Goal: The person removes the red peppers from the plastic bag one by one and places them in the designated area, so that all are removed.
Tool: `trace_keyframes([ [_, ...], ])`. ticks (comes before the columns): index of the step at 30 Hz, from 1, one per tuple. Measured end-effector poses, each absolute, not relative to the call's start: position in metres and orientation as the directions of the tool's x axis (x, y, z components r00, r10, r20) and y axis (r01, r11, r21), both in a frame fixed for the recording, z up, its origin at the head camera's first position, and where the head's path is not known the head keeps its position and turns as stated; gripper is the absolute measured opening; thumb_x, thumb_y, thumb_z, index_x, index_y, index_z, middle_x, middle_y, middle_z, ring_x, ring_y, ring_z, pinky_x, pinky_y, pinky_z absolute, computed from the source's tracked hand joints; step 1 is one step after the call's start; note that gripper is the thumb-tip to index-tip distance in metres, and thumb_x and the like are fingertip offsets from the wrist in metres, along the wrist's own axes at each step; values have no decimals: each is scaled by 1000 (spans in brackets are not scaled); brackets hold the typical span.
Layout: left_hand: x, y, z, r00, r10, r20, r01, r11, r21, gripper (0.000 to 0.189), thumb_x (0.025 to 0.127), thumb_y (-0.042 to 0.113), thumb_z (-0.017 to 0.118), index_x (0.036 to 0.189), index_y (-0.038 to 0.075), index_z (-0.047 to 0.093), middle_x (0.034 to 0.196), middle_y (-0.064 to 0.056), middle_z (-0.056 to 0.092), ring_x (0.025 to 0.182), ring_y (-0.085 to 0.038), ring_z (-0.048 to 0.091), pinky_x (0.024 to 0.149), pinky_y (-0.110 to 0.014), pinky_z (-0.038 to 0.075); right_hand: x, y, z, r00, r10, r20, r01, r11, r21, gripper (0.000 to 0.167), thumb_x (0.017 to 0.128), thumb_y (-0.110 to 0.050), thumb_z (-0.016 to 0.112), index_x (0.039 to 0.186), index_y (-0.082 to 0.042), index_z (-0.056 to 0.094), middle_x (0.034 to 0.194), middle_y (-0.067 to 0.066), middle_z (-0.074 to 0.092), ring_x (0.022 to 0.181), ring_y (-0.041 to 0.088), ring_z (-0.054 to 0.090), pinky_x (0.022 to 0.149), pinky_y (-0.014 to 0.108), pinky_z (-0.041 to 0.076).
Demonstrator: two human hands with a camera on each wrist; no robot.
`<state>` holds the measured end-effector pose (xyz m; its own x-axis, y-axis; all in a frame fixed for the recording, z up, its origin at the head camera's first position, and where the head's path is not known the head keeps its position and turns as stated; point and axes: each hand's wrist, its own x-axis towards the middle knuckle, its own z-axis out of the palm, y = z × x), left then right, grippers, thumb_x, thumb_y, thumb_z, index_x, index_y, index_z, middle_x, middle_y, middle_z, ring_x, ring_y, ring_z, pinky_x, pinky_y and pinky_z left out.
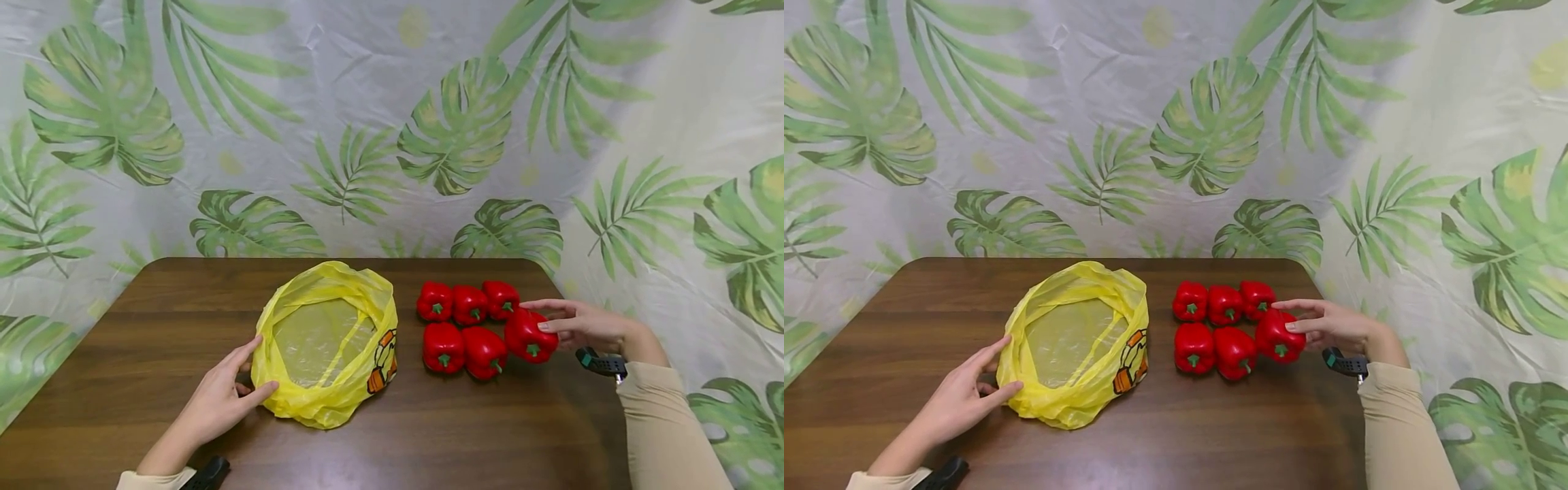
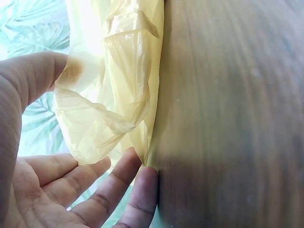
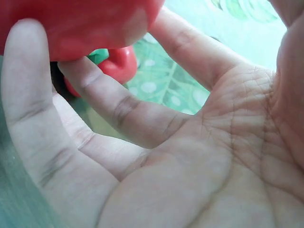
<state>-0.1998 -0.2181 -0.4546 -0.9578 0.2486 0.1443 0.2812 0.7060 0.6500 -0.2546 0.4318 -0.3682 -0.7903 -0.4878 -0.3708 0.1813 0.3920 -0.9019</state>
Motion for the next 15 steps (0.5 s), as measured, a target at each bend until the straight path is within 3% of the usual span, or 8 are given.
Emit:
trace_keyframes([
  [8,-200,-218,-456,-955,254,153,291,707,645,87,98,43,79,165,4,40,159,-29,49,96,-20,75,72,-26,60,-255,435,-376,-788,-473,-394,198,411,-890,49,113,-18,52,162,-24,48,130,-3,77,112,18,78,98,39,62],
  [15,-201,-219,-457,-955,255,151,290,701,651,87,98,42,80,165,4,40,159,-30,49,92,-17,74,72,-26,60,-257,436,-385,-782,-447,-435,223,450,-864,60,112,-19,56,168,-11,37,128,-4,77,112,14,75,98,39,60],
])
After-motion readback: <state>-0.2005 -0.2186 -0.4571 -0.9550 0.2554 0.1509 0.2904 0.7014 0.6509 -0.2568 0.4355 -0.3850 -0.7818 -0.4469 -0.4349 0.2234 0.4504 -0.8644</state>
